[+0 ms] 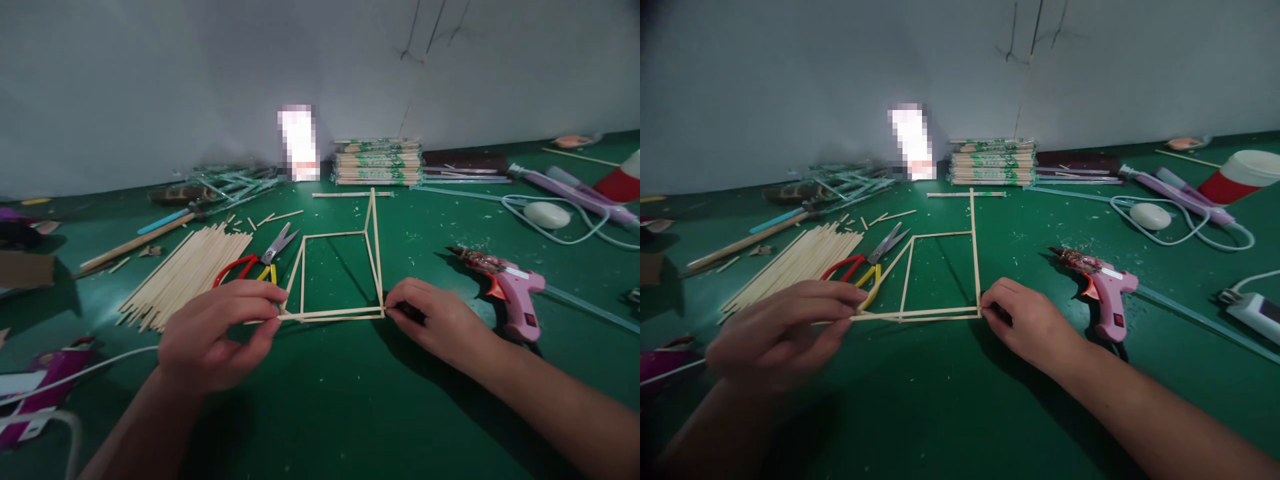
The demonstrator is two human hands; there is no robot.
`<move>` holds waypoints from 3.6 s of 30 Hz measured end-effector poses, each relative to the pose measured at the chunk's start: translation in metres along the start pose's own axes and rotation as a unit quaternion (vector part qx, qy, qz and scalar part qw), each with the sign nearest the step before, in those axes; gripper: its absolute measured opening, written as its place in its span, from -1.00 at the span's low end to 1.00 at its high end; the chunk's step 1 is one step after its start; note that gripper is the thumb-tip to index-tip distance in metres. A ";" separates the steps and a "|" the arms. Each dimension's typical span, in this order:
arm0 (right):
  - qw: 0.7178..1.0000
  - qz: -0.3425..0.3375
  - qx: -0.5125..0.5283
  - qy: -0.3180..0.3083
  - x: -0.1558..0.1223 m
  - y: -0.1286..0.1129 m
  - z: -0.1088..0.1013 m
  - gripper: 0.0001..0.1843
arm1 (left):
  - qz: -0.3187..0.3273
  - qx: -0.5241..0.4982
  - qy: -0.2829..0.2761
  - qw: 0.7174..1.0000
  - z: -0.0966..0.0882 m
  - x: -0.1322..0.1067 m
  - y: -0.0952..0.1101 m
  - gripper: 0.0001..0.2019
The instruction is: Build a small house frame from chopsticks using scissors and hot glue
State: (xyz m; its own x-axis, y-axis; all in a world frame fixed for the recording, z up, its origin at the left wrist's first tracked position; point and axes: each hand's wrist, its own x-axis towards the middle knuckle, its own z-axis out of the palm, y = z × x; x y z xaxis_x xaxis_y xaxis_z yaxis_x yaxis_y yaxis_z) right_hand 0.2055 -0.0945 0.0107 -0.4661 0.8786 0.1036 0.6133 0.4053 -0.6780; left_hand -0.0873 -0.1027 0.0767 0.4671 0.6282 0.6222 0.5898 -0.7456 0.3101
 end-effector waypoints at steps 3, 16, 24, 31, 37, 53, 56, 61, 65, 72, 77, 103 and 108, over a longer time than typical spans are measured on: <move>1.000 -0.006 0.001 0.000 0.000 0.000 0.000 -0.89 | 0.004 0.008 0.002 1.000 0.000 0.001 0.001 -0.82; 0.999 -0.029 -0.003 -0.020 0.000 0.000 0.001 -0.87 | 0.042 0.051 -0.006 0.998 -0.002 0.002 0.002 -0.84; 0.999 -0.031 -0.010 -0.024 0.000 0.001 0.000 -0.87 | 0.058 0.054 -0.009 0.997 -0.002 0.005 0.003 -0.86; 0.999 -0.032 -0.008 -0.022 0.000 0.000 0.000 -0.89 | 0.056 0.054 -0.002 0.997 -0.001 0.006 0.003 -0.87; 0.999 -0.033 -0.013 -0.016 -0.001 0.001 0.001 -0.90 | 0.047 0.059 0.004 0.997 0.000 0.004 0.003 -0.87; 0.999 -0.038 -0.027 -0.014 -0.001 0.001 0.003 -0.91 | 0.050 0.048 0.006 0.998 0.002 0.003 0.001 -0.85; 0.999 -0.039 -0.025 -0.015 -0.001 0.002 0.003 -0.92 | 0.052 0.044 0.010 0.998 0.002 0.003 0.001 -0.85; 0.999 -0.037 -0.026 -0.017 -0.001 0.001 0.002 -0.91 | 0.047 0.036 0.014 0.998 0.002 0.002 0.001 -0.84; 0.999 -0.032 -0.022 -0.014 0.000 -0.001 0.001 -0.92 | 0.038 0.037 0.013 0.998 0.001 0.001 0.002 -0.83; 0.999 -0.029 -0.028 -0.011 0.000 -0.002 0.001 -0.92 | 0.023 0.056 0.033 0.998 0.002 -0.001 0.002 -0.84; 0.999 -0.027 -0.021 -0.016 -0.001 -0.001 0.001 -0.93 | 0.021 0.044 0.042 0.998 0.004 -0.001 0.000 -0.81; 0.998 -0.028 -0.053 0.001 -0.001 0.000 0.005 -0.93 | 0.025 0.033 0.046 0.998 0.004 -0.001 -0.004 -0.82; 0.998 -0.031 -0.060 0.007 -0.001 0.001 0.006 -0.92 | 0.037 0.037 0.051 0.997 0.005 -0.002 -0.004 -0.80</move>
State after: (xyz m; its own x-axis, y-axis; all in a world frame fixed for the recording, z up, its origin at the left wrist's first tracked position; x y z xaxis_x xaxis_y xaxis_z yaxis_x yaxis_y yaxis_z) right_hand 0.2026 -0.0961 0.0059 -0.4969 0.8541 0.1538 0.6562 0.4858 -0.5774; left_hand -0.0872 -0.1003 0.0710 0.4449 0.5432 0.7120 0.6042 -0.7689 0.2091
